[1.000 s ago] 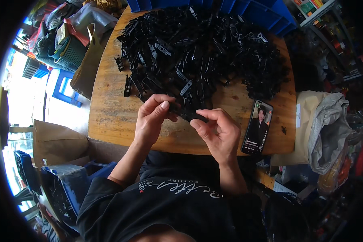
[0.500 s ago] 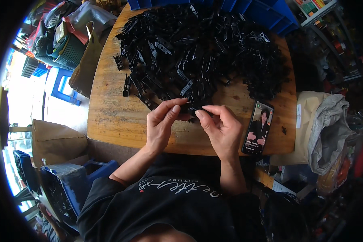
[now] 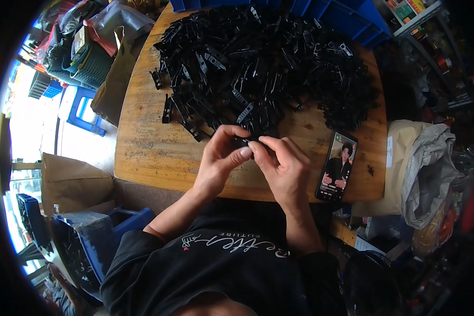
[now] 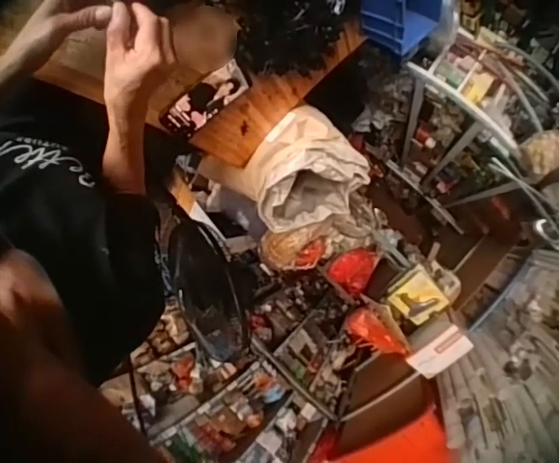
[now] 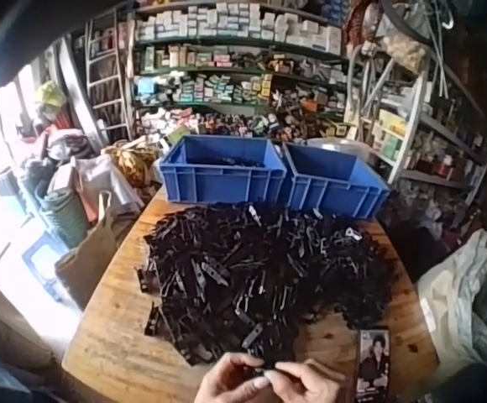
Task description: Assembling and sorting black plastic clips at a manufacturing workbench.
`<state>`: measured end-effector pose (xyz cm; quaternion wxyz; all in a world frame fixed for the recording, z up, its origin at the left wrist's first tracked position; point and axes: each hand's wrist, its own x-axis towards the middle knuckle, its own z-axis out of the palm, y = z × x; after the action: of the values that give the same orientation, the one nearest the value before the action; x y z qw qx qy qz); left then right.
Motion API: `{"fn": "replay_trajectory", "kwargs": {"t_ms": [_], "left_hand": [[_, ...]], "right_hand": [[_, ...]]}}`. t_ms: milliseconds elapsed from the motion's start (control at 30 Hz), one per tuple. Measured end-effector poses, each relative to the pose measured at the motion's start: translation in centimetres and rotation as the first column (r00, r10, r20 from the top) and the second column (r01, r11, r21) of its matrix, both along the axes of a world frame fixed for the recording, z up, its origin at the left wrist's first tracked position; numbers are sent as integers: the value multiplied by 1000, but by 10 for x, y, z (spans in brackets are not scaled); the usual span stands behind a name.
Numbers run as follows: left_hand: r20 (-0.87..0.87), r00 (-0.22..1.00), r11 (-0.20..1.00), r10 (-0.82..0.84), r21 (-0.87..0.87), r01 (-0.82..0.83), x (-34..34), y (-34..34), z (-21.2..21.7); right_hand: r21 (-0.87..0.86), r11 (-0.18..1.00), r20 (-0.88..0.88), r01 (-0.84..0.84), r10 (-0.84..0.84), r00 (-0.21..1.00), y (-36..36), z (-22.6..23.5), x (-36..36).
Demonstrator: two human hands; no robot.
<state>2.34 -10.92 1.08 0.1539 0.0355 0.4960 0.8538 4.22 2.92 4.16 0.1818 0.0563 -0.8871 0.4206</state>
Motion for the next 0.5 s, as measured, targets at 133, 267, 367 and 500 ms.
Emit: {"fn": "replay_trajectory", "kwargs": {"t_ms": [133, 267, 367, 500], "left_hand": [[42, 998, 995, 51, 88, -55, -3, -7, -7], [53, 998, 985, 36, 168, -44, 0, -11, 1], [123, 989, 878, -78, 478, 10, 4, -9, 7], [204, 978, 871, 43, 472, -137, 0, -17, 6]], "right_hand": [[-25, 998, 59, -59, 60, 996, 8, 1, 0], [-795, 592, 185, -130, 440, 879, 7, -16, 1], [-752, 595, 3, -284, 434, 901, 0, -16, 0], [-456, 827, 44, -329, 391, 920, -12, -23, 8]]}}
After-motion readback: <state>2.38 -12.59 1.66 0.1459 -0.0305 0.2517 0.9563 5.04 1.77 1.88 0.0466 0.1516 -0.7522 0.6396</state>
